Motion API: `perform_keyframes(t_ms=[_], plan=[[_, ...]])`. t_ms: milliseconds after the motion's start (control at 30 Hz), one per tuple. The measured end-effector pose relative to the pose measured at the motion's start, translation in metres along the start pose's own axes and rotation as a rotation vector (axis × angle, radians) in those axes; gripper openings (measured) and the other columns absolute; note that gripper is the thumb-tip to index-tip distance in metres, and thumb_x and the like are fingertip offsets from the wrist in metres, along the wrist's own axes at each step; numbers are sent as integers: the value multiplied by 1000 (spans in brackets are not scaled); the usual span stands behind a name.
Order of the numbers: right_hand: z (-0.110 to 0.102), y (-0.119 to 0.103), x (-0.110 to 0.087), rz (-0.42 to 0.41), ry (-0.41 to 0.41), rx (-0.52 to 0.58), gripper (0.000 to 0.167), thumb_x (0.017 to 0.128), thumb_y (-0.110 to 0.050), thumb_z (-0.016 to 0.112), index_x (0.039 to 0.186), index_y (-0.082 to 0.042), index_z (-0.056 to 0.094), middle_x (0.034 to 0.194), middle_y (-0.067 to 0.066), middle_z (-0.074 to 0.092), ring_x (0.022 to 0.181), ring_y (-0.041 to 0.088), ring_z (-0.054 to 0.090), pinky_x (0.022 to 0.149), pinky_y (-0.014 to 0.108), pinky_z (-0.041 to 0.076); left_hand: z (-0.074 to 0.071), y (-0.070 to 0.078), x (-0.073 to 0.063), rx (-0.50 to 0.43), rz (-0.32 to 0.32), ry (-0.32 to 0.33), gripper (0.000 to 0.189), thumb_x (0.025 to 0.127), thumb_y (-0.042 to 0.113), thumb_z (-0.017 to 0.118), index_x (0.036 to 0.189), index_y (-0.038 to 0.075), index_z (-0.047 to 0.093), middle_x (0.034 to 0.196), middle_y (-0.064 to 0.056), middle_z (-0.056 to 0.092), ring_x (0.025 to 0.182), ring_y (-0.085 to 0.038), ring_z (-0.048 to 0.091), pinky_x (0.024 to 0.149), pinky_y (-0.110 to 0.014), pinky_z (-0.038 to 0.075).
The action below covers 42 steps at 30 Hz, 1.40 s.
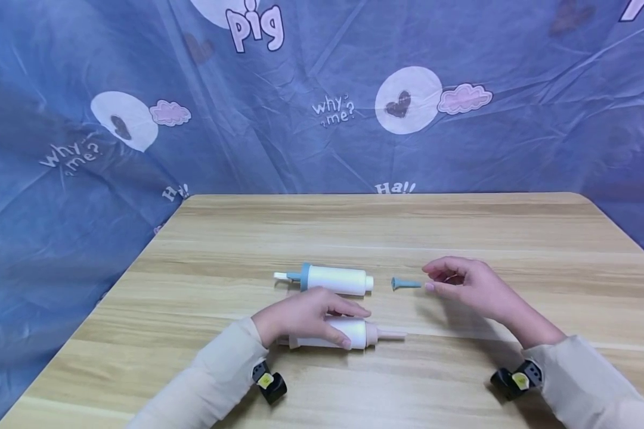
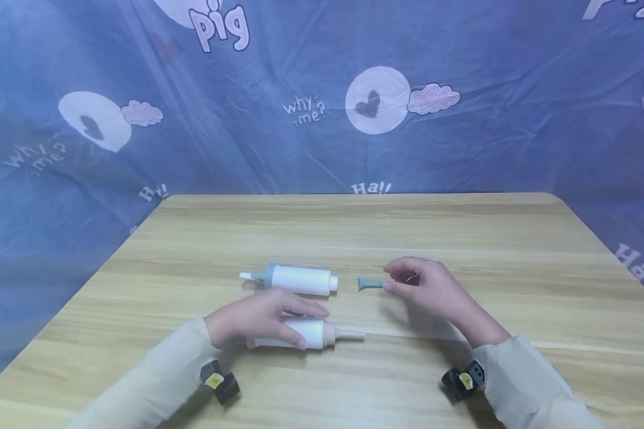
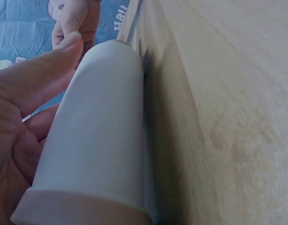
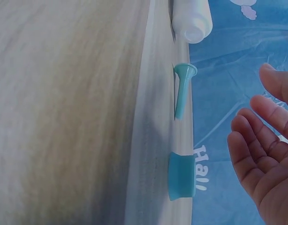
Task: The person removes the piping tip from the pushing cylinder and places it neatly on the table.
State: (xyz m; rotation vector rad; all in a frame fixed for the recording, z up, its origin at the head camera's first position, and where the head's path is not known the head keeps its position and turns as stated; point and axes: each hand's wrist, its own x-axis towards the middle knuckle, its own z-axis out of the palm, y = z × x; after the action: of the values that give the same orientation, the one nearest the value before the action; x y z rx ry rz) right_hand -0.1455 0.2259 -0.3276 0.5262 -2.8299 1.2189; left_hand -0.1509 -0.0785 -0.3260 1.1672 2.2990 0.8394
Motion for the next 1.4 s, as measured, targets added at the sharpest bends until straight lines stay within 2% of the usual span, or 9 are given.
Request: perform_keyframes(t_ms=[133, 267, 533, 667, 800, 1233, 1400], plan=[[1, 1, 0, 6, 1, 2, 32, 83, -20, 69, 110, -3, 64, 96, 7, 67, 82, 1, 57, 72, 21, 48, 2, -1, 1, 46, -1, -9, 55, 73, 21, 78, 125, 15, 60, 123, 1, 61, 104, 1, 54, 82, -15, 43], [2, 2, 0, 15, 0, 5, 33, 83, -20, 69, 110, -3, 64, 96, 6, 67, 82, 1, 57, 71, 21, 48, 4, -2, 1, 72, -17, -8, 57, 72, 22, 79, 126, 17, 60, 123, 2, 61, 100, 3, 53, 79, -14, 42], [4, 2, -1, 21, -4, 15, 31, 83, -19, 68, 109, -3, 65, 93, 3, 66, 80, 2, 56, 70, 21, 47, 6, -4, 2, 193, 19, -18, 62, 72, 27, 79, 129, 18, 57, 124, 3, 60, 109, 0, 53, 87, -14, 41], [7, 2, -2, 28, -7, 21, 29, 84, -19, 68, 108, -3, 65, 92, 3, 66, 80, 2, 56, 69, 21, 47, 6, -2, 3, 277, 15, -35, 67, 70, 33, 80, 131, 21, 54, 126, 5, 59, 109, 1, 53, 87, -14, 41], [9, 1, -2, 30, -2, 20, 28, 84, -20, 68, 106, -4, 65, 90, 3, 66, 79, 3, 57, 69, 21, 47, 6, -1, 3, 335, -15, -32, 69, 69, 37, 79, 132, 25, 53, 126, 7, 58, 104, 1, 54, 84, -14, 42], [13, -2, -1, 27, -15, 41, 27, 83, -19, 68, 105, -3, 66, 91, 3, 67, 79, 5, 58, 69, 21, 48, 3, 0, 4, 278, -39, -4, 70, 68, 35, 80, 131, 18, 54, 123, -1, 60, 89, 0, 56, 76, -14, 44], [13, -5, -1, 5, -26, 77, 28, 83, -19, 69, 106, -2, 65, 91, 3, 67, 79, 4, 58, 69, 21, 48, 1, 5, 5, 295, -2, 26, 69, 68, 32, 81, 129, 12, 55, 121, -4, 62, 90, -3, 58, 78, -15, 44]])
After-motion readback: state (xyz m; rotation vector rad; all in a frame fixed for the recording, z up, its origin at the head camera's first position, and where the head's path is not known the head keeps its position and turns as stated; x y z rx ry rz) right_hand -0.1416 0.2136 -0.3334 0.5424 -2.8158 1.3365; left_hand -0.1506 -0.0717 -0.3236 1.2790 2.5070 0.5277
